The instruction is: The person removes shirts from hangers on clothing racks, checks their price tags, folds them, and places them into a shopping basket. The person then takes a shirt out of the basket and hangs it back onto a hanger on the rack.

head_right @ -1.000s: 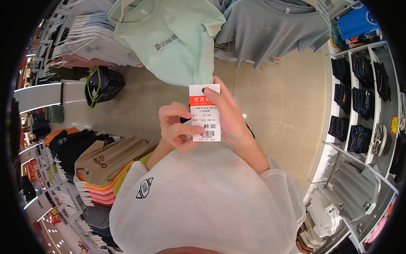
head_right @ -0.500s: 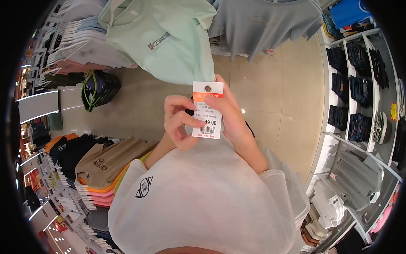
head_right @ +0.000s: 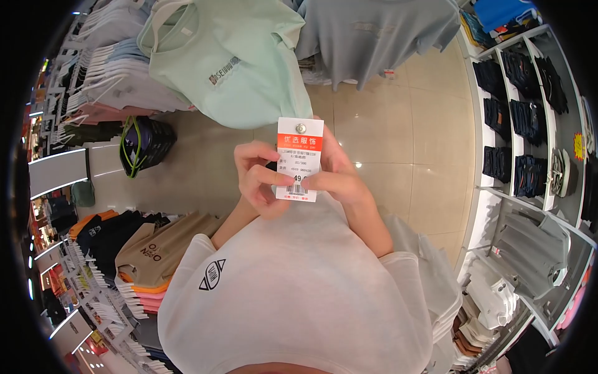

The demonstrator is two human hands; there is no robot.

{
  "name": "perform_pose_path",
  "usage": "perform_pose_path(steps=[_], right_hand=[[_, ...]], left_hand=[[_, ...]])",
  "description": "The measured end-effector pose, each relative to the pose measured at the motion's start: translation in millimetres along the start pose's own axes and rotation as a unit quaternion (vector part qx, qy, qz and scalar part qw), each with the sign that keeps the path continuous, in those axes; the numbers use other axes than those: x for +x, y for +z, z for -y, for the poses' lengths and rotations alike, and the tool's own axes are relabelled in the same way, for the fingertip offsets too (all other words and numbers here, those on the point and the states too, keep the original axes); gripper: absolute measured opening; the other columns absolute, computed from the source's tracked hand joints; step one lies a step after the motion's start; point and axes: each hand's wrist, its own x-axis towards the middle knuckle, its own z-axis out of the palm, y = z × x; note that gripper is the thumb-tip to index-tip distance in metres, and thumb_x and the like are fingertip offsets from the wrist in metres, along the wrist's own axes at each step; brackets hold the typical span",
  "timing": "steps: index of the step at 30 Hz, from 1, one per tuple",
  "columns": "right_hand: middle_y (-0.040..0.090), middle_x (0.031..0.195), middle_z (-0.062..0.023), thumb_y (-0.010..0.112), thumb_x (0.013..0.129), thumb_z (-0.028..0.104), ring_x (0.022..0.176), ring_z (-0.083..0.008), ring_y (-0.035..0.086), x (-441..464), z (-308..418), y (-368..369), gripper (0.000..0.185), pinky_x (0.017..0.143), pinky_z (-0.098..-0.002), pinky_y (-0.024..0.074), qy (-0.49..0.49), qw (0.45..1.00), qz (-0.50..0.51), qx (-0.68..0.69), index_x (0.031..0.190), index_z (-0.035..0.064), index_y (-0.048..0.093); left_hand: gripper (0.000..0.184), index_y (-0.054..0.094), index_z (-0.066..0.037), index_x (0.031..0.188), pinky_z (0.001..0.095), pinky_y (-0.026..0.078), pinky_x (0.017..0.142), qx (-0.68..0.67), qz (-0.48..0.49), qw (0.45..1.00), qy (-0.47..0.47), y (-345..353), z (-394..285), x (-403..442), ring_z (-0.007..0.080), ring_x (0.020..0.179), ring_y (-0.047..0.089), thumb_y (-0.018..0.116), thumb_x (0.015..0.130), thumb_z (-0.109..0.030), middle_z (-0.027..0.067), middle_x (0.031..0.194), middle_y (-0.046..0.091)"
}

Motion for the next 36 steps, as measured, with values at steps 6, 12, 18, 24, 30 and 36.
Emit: perform_pose_path(steps=[6, 12, 18, 24, 30, 36], right_hand=[[0.045, 0.107, -0.0068, 0.051, 0.051, -0.004, 0.103, -0.0182, 0.044, 3, -2, 4, 0.083, 0.086, -0.0321, 0.0352, -0.016, 1.0, -0.007, 0.001, 0.127, 0.0052, 0.019], [0.045, 0.107, -0.0062, 0.05, 0.051, -0.004, 0.102, -0.018, 0.045, 7, -6, 4, 0.083, 0.084, -0.0305, 0.0372, -0.016, 1.0, -0.003, 0.004, 0.127, 0.0056, 0.019], [0.046, 0.105, -0.0067, 0.047, 0.05, -0.005, 0.1, -0.0179, 0.046, 13, -9, 4, 0.08, 0.083, -0.0311, 0.0387, 0.001, 1.0, -0.01, 0.013, 0.125, 0.0044, 0.022], [0.046, 0.104, -0.0075, 0.046, 0.05, -0.004, 0.101, -0.0185, 0.045, 26, -21, 5, 0.08, 0.083, -0.0314, 0.039, -0.002, 1.0, 0.012, 0.006, 0.125, 0.004, 0.021], [0.047, 0.103, -0.0081, 0.047, 0.05, -0.004, 0.099, -0.0196, 0.047, 51, -29, 13, 0.077, 0.081, -0.0313, 0.0399, 0.023, 0.998, 0.058, 0.026, 0.123, 0.0044, 0.025], [0.05, 0.098, -0.0081, 0.045, 0.052, -0.003, 0.09, -0.0191, 0.051, 96, -44, 28, 0.064, 0.077, -0.0312, 0.0425, 0.091, 0.994, 0.064, 0.015, 0.115, 0.0045, 0.033]], left_hand=[[0.032, 0.052, -0.014, 0.073, 0.0252, 0.034, 0.054, 0.074, -0.01, 0.997, -0.005, 0, -2, 1, 0.016, 0.068, 0.042, 0.068, 0.046, -0.007, 0.0077, 0.094, 0.038], [0.038, 0.051, -0.015, 0.071, 0.0244, 0.036, 0.057, 0.089, -0.009, 0.996, 0.0, -2, -2, 8, 0.0151, 0.073, 0.043, 0.075, 0.042, -0.008, 0.0062, 0.093, 0.038], [0.043, 0.05, -0.014, 0.069, 0.0234, 0.038, 0.055, 0.073, 0.022, 0.997, -0.022, -12, -1, 11, 0.0131, 0.071, 0.044, 0.083, 0.043, -0.023, 0.0051, 0.091, 0.037], [0.046, 0.05, -0.013, 0.069, 0.0219, 0.04, 0.054, 0.064, 0.005, 0.997, -0.03, -22, 1, 10, 0.0118, 0.07, 0.045, 0.081, 0.043, -0.035, 0.0048, 0.09, 0.036], [0.046, 0.049, -0.012, 0.069, 0.0229, 0.04, 0.058, 0.117, -0.041, 0.991, -0.046, -41, 0, 3, 0.0136, 0.074, 0.045, 0.082, 0.044, -0.033, 0.0057, 0.09, 0.036], [0.038, 0.049, -0.009, 0.07, 0.026, 0.04, 0.062, 0.188, -0.087, 0.97, -0.123, -72, 0, -2, 0.0175, 0.08, 0.045, 0.079, 0.05, -0.022, 0.0074, 0.094, 0.038]])
